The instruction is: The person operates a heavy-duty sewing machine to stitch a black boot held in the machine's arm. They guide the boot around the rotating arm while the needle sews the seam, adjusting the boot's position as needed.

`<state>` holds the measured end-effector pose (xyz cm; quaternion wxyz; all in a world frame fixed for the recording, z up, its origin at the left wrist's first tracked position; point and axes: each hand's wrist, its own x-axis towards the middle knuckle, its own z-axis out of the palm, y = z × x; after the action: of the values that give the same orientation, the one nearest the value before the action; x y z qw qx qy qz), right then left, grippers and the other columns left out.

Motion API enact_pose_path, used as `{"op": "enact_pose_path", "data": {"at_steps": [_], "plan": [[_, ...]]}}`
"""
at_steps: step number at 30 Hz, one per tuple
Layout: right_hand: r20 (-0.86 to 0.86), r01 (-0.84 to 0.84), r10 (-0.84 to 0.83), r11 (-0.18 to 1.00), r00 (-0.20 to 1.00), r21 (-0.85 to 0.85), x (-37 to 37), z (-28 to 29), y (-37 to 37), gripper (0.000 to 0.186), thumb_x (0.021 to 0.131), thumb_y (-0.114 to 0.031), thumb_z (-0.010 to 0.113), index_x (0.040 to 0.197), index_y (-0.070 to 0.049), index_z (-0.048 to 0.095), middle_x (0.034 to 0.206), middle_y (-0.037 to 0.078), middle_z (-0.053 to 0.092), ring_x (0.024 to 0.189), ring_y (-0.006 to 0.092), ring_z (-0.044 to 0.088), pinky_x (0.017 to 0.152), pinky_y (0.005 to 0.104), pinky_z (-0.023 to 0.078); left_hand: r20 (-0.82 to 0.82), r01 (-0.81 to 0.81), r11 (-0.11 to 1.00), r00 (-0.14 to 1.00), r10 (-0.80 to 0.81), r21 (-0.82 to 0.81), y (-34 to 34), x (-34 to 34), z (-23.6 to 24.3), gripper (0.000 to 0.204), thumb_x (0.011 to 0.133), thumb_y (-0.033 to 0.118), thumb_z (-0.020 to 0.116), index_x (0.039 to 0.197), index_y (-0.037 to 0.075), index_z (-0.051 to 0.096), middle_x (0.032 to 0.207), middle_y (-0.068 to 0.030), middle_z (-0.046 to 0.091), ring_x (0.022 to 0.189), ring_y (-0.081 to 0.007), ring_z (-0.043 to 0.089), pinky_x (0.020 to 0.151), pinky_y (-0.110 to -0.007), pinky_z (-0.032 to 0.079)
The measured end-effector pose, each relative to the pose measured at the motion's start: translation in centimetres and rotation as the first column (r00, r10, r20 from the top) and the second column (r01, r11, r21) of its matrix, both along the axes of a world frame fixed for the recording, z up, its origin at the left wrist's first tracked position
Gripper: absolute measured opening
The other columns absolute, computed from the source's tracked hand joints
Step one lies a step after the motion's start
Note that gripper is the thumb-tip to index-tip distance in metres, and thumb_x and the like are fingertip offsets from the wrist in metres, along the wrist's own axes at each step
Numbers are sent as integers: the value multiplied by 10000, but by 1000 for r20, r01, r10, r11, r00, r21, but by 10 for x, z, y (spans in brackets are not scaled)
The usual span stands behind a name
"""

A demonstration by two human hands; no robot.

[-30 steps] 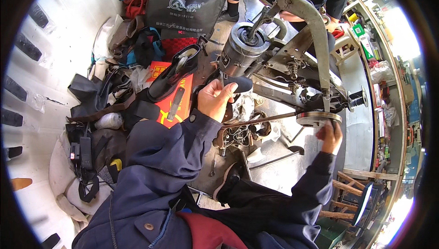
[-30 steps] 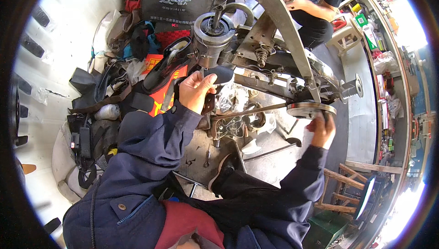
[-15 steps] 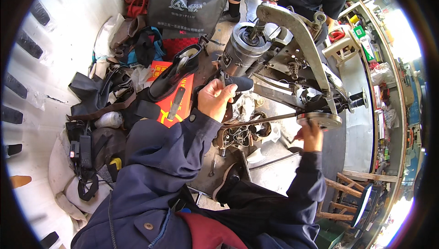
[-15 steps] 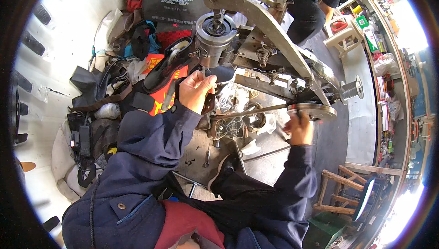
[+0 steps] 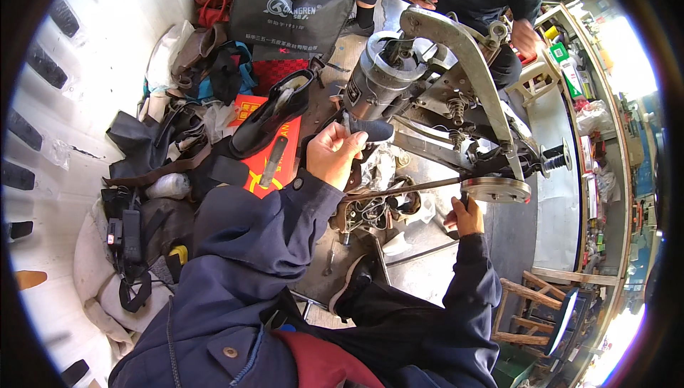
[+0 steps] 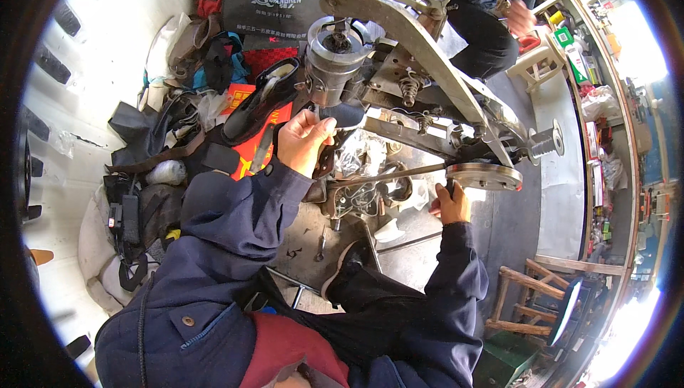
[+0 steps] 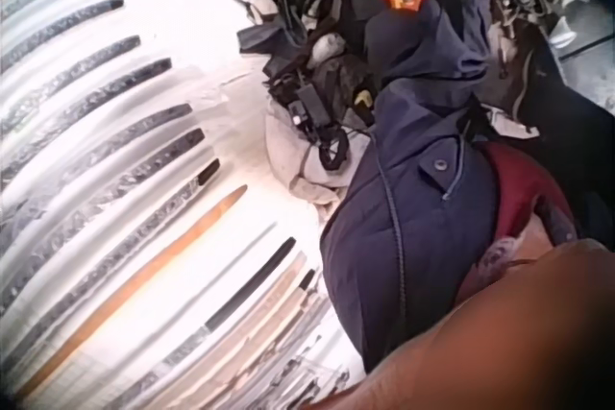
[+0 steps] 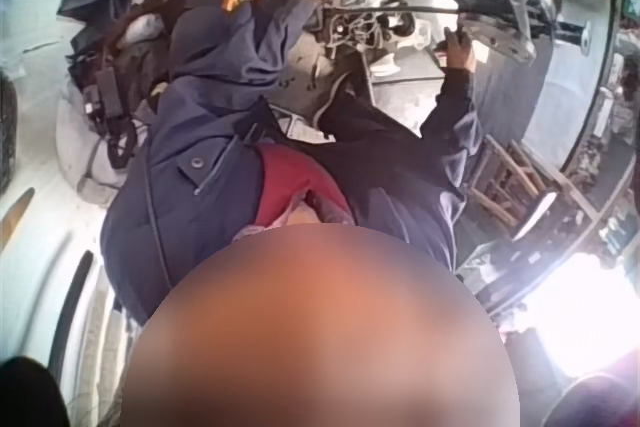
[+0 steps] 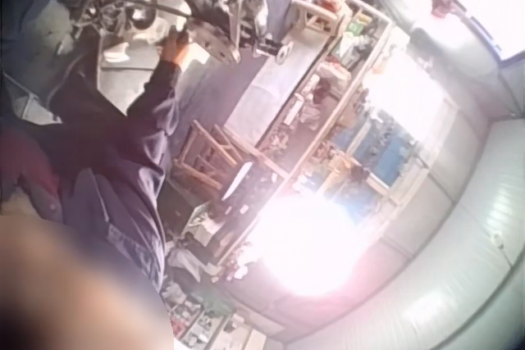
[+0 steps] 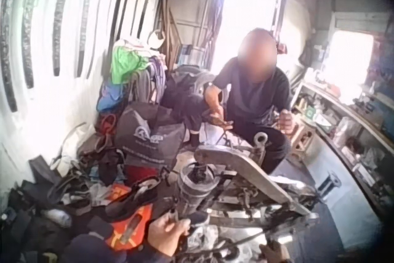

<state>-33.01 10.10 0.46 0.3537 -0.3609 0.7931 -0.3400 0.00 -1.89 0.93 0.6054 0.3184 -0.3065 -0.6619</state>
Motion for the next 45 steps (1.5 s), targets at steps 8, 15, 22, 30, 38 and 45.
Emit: {"op": "enact_pose_path", "data": {"at_steps": [8,15,22,30,38,45], "plan": [[-127,151,-235,873,964,-464,-67,83,15,211,945,-218,606,855,-30,571,562,37,539,422,102,508,397,249,402,-4,-15,1000,1000,15,2,-3,2,4,217,868,94,731,778,57,538,760,-34,635,617,-77,565,590,-225,469],[-175,211,-194,974,965,85,-63,-13,13,225,947,-225,596,1047,-24,578,594,69,565,416,174,577,333,296,420,26,-21,1000,999,21,11,-4,2,5,217,864,93,736,778,60,540,760,-29,634,617,-70,560,581,-225,468],[-103,-119,90,941,991,-317,5,61,4,221,927,-228,609,886,-10,599,620,48,593,518,131,594,490,259,465,25,-14,1000,1000,14,17,-4,2,3,204,863,104,741,793,55,556,762,-30,635,620,-73,556,588,-228,470],[-221,278,-363,899,905,-338,-99,39,20,316,938,-324,640,780,-84,511,535,30,497,384,128,487,336,270,353,-5,-9,997,1000,9,71,-6,4,3,200,855,121,753,799,69,569,758,-54,647,616,-95,574,595,-230,472],[-18,-57,58,998,998,29,-8,4,2,255,932,-236,607,936,17,575,647,98,618,486,167,613,429,283,476,-35,-9,999,999,10,47,-7,4,1,208,849,137,761,812,56,573,765,-51,645,612,-81,561,583,-220,476],[-152,40,-130,873,980,-486,-45,88,14,251,931,-273,639,861,-38,588,587,31,558,469,109,540,457,238,426,15,4,994,1000,-6,105,-7,5,6,214,855,137,755,803,65,561,756,-49,641,617,-77,566,585,-217,476]]}}
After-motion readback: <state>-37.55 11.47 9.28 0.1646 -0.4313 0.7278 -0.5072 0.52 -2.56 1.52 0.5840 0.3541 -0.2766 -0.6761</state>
